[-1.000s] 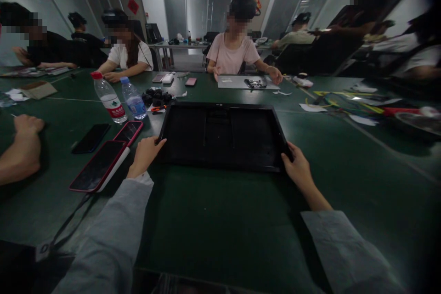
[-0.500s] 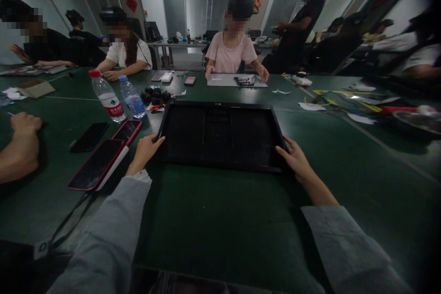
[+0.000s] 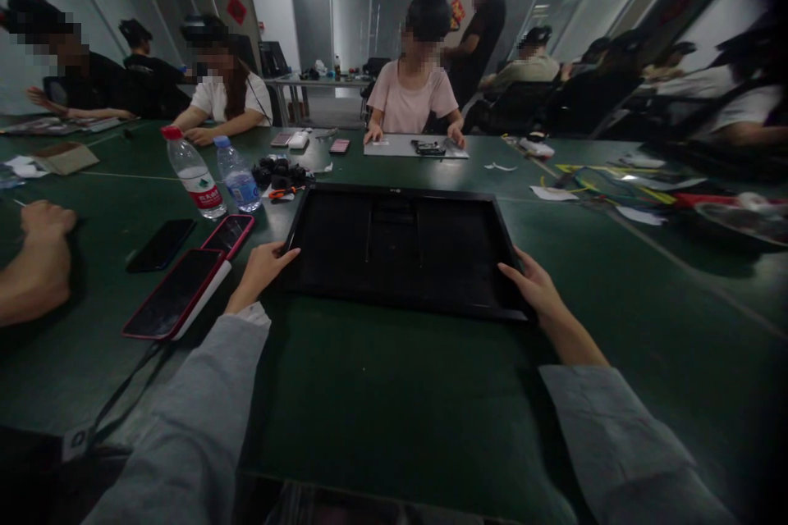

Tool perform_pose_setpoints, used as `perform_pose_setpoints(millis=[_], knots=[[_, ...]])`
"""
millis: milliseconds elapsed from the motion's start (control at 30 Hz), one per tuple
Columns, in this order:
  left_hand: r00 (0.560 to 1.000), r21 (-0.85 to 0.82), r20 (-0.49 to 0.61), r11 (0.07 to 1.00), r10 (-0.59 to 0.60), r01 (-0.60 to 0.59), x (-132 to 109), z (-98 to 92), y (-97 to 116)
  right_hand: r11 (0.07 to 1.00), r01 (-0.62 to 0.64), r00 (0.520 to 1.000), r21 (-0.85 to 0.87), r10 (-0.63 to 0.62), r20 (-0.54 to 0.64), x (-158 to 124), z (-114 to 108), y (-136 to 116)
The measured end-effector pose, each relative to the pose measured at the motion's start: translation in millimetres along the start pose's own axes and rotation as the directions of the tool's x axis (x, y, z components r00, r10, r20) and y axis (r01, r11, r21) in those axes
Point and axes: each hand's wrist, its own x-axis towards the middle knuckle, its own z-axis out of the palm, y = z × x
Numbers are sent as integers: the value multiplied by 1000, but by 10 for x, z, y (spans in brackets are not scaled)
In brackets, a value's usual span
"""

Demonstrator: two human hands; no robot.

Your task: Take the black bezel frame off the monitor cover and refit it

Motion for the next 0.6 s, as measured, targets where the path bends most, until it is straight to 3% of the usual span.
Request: perform_pose_setpoints(millis=[267, 467, 600], knots=[[999, -2, 25, 999, 41, -41, 40, 84, 5, 998, -12, 997, 62, 16, -74, -124, -5, -79], [985, -42, -170, 999, -7, 0, 65, 137, -47, 995, -28, 974, 92, 48, -221, -141, -173, -43], [950, -60, -300, 996, -84, 69, 60, 91, -65, 999, 10, 918, 45, 9, -396, -123, -345, 10]])
